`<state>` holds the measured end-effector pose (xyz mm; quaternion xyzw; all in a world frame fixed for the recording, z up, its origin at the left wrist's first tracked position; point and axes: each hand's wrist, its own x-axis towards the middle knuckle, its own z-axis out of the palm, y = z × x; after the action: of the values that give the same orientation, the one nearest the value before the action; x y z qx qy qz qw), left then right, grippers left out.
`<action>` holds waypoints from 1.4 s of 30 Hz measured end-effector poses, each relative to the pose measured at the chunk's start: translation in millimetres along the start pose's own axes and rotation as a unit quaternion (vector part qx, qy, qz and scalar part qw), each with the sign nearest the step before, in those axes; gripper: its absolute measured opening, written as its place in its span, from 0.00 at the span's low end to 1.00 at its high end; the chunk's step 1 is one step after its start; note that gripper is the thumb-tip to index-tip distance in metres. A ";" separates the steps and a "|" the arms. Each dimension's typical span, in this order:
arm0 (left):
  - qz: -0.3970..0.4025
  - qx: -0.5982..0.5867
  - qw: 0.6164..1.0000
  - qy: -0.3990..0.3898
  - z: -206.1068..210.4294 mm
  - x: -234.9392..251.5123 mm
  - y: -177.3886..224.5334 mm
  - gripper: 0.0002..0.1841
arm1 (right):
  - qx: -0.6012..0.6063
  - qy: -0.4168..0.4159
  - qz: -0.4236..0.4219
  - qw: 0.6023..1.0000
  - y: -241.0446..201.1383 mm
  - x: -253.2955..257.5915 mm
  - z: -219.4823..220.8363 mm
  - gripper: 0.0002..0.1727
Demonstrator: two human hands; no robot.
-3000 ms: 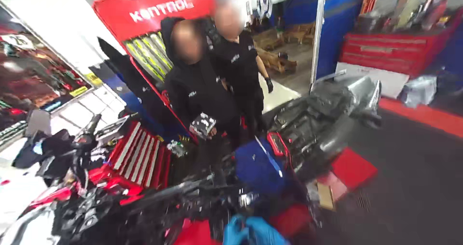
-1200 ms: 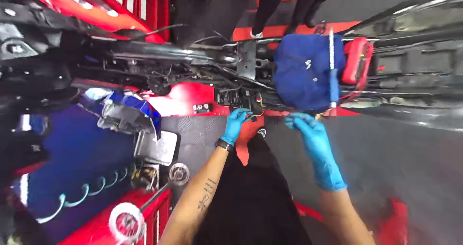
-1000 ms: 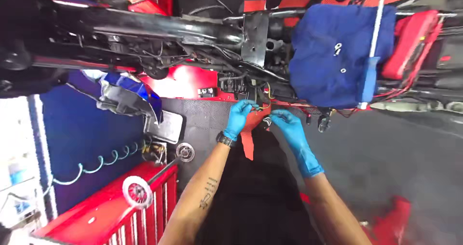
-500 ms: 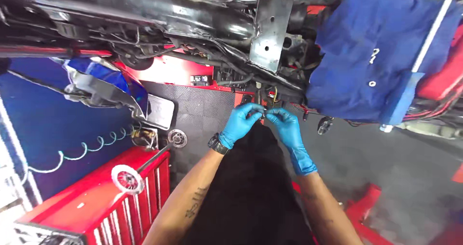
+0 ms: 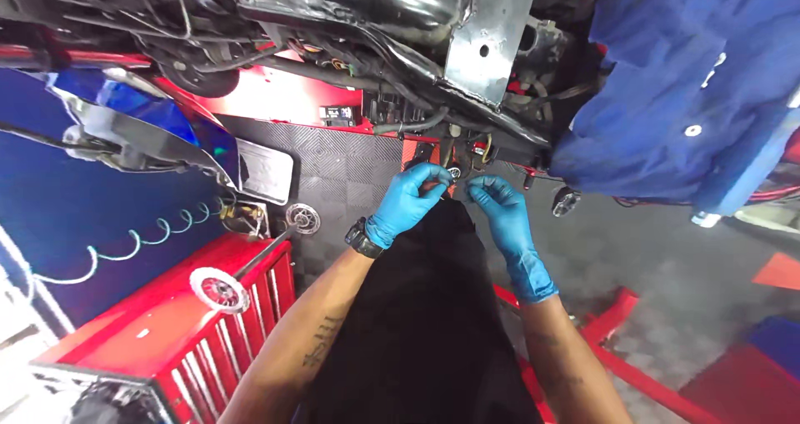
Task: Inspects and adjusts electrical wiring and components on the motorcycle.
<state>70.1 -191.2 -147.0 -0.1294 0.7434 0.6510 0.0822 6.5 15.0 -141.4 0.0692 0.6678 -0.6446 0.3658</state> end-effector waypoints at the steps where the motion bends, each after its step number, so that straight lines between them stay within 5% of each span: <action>1: 0.003 0.007 1.000 -0.002 -0.1 0.1 -0.1 0.09 | -0.026 -0.002 -0.017 1.000 1.6 0.2 -1.9 0.07; 7: 0.001 0.014 1.000 -0.010 -0.6 2.0 0.8 0.09 | -0.106 -0.018 -0.151 0.983 10.0 2.3 6.3 0.11; 14: -0.001 0.019 0.999 -0.030 -4.6 4.4 3.6 0.10 | -0.168 -0.009 -0.202 0.965 7.9 3.7 13.6 0.06; 42: -0.078 -0.201 0.977 -0.006 2.3 1.2 -12.0 0.18 | -0.128 -0.027 -0.170 0.977 12.6 -1.5 13.6 0.04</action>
<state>72.5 -190.5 -159.0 -0.1969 0.5847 0.7794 0.1089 20.2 5.1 -149.4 -0.1095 0.7368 -0.6081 0.2746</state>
